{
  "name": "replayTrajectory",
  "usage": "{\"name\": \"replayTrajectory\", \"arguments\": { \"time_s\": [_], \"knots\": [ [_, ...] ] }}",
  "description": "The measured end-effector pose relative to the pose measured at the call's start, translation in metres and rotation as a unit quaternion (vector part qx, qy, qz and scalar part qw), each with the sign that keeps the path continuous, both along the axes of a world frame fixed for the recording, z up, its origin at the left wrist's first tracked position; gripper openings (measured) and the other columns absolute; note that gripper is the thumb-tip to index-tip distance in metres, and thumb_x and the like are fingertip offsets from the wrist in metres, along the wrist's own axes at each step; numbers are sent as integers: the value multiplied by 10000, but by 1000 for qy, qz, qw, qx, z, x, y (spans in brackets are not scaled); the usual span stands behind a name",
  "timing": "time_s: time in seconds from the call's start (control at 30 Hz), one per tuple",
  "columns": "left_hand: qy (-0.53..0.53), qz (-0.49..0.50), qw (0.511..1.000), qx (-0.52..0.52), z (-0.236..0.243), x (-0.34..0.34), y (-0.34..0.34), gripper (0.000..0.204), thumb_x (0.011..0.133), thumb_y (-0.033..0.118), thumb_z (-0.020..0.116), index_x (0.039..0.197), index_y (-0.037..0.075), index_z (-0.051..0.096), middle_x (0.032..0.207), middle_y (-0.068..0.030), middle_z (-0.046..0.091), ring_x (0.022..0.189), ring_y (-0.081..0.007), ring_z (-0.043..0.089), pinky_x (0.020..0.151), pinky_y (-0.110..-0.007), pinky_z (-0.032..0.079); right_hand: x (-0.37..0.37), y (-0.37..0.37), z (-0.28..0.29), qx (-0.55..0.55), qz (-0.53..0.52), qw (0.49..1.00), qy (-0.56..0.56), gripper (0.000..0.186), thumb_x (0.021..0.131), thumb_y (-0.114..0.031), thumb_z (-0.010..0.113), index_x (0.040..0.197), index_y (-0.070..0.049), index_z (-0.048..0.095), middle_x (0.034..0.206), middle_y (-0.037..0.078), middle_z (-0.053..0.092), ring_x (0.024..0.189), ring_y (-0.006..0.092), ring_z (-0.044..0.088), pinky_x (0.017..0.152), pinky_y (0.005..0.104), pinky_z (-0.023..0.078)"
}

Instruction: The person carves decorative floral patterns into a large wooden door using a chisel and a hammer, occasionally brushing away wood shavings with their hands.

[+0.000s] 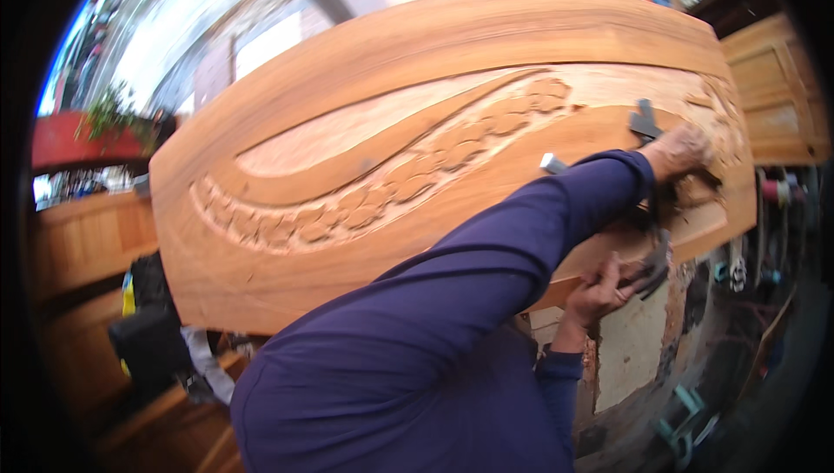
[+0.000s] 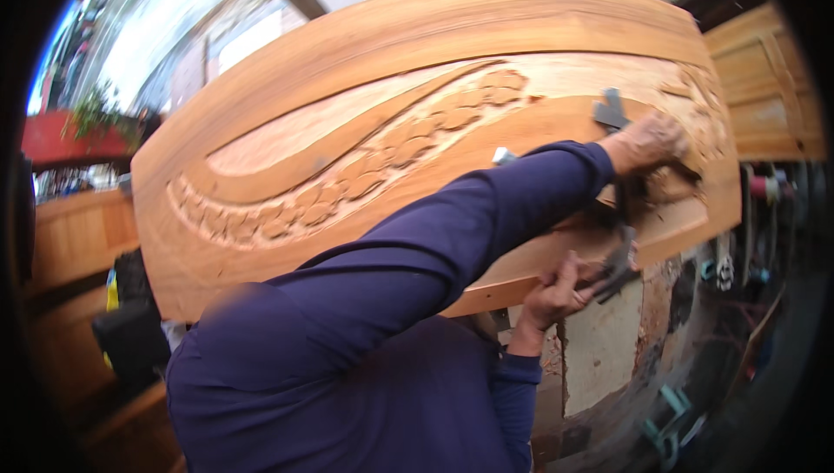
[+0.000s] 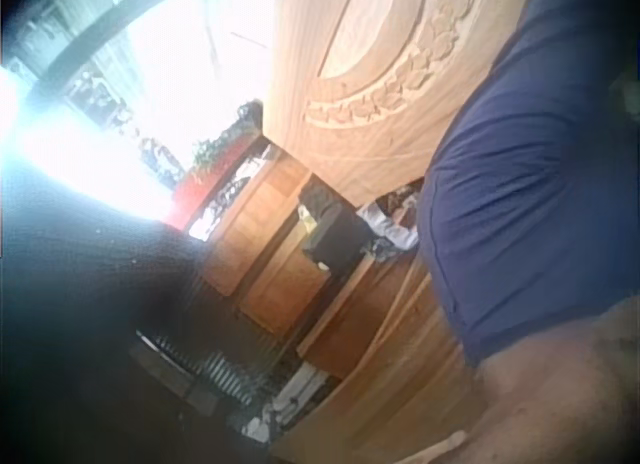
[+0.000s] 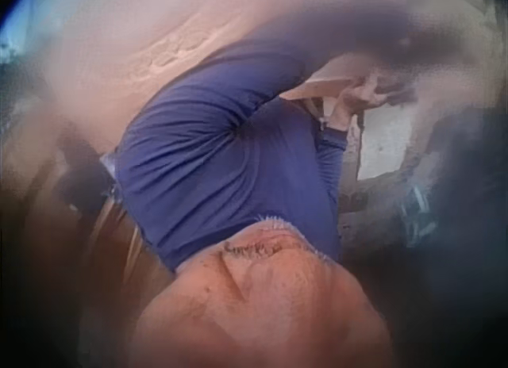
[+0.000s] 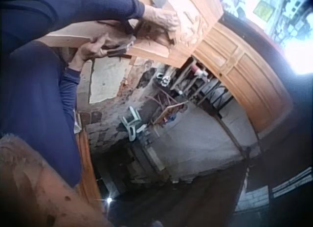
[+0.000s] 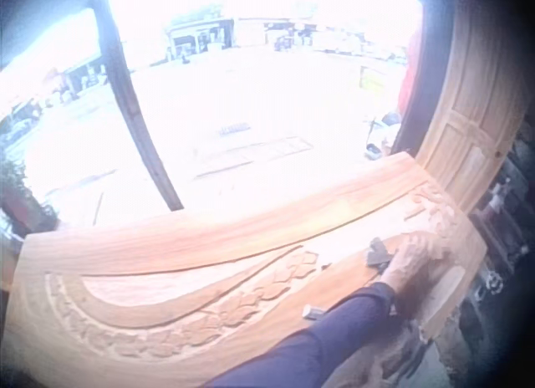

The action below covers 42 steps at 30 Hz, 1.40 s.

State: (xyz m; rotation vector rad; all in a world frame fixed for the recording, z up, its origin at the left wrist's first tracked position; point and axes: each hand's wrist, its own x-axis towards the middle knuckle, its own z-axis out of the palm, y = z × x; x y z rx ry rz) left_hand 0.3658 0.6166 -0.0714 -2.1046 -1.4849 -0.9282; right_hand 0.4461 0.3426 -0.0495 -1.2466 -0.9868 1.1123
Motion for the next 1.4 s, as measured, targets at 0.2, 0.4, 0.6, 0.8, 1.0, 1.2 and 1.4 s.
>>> {"name": "replayTrajectory", "arguments": {
  "time_s": [0.2, 0.4, 0.6, 0.8, 1.0, 1.2, 1.4],
  "knots": [
    [-316, -17, 938, 139, 74, -78, -64, 262, 798, 145, 682, 1033, 50, 617, 856, -134, 640, 831, -324, 670, 698, -420, 537, -1, -2, -5, 25, 87, 995, 33, 754, 1004, -42, 593, 1640, -169, 207, 679, -8, 427, 505, 67, 355, 480, 212, 344],
    [-671, -113, 719, 140, 84, -190, -209, 514, 870, 172, 668, 1315, -28, 504, 845, -131, 619, 680, -257, 643, 567, -364, 552, -4, -1, -1, 27, 121, 992, 20, 720, 1013, -30, 570, 1632, -162, 226, 694, 3, 448, 512, 67, 375, 466, 209, 349],
    [-725, -62, 663, 176, 60, -297, -350, 397, 988, 336, 722, 1170, 1, 614, 735, -56, 597, 531, -124, 573, 455, -284, 572, -5, 1, -3, 36, 148, 988, 0, 670, 992, -18, 586, 1580, -159, 297, 734, -17, 441, 513, 56, 382, 456, 205, 360],
    [-650, -18, 731, 207, 45, -306, -374, 348, 1035, 385, 628, 1044, 39, 592, 670, -86, 551, 550, -168, 571, 500, -324, 517, -14, -1, 6, 32, 160, 986, -33, 614, 982, -25, 602, 1537, -134, 365, 742, -29, 411, 513, 47, 370, 454, 201, 363],
    [-630, -11, 742, 229, 40, -298, -363, 314, 1035, 357, 636, 1031, 46, 589, 665, -76, 564, 538, -163, 564, 490, -310, 496, -8, -1, 2, 45, 151, 987, -16, 629, 982, -14, 602, 1547, -143, 357, 736, -26, 418, 511, 50, 369, 456, 207, 366],
    [-598, 49, 758, 256, 30, -305, -357, 295, 1021, 321, 671, 1020, 40, 582, 673, -54, 561, 533, -141, 552, 489, -298, 495, -4, 1, -2, 28, 147, 989, -16, 647, 984, -14, 612, 1563, -139, 352, 728, -26, 438, 512, 49, 372, 455, 210, 365],
    [-571, 71, 783, 239, 34, -285, -354, 217, 977, 162, 723, 1044, 35, 560, 715, -47, 589, 560, -128, 575, 502, -286, 494, -12, -8, 7, 49, 161, 983, -73, 648, 997, 2, 612, 1583, -110, 360, 749, -47, 446, 543, 42, 376, 473, 201, 332]
  ]
}}
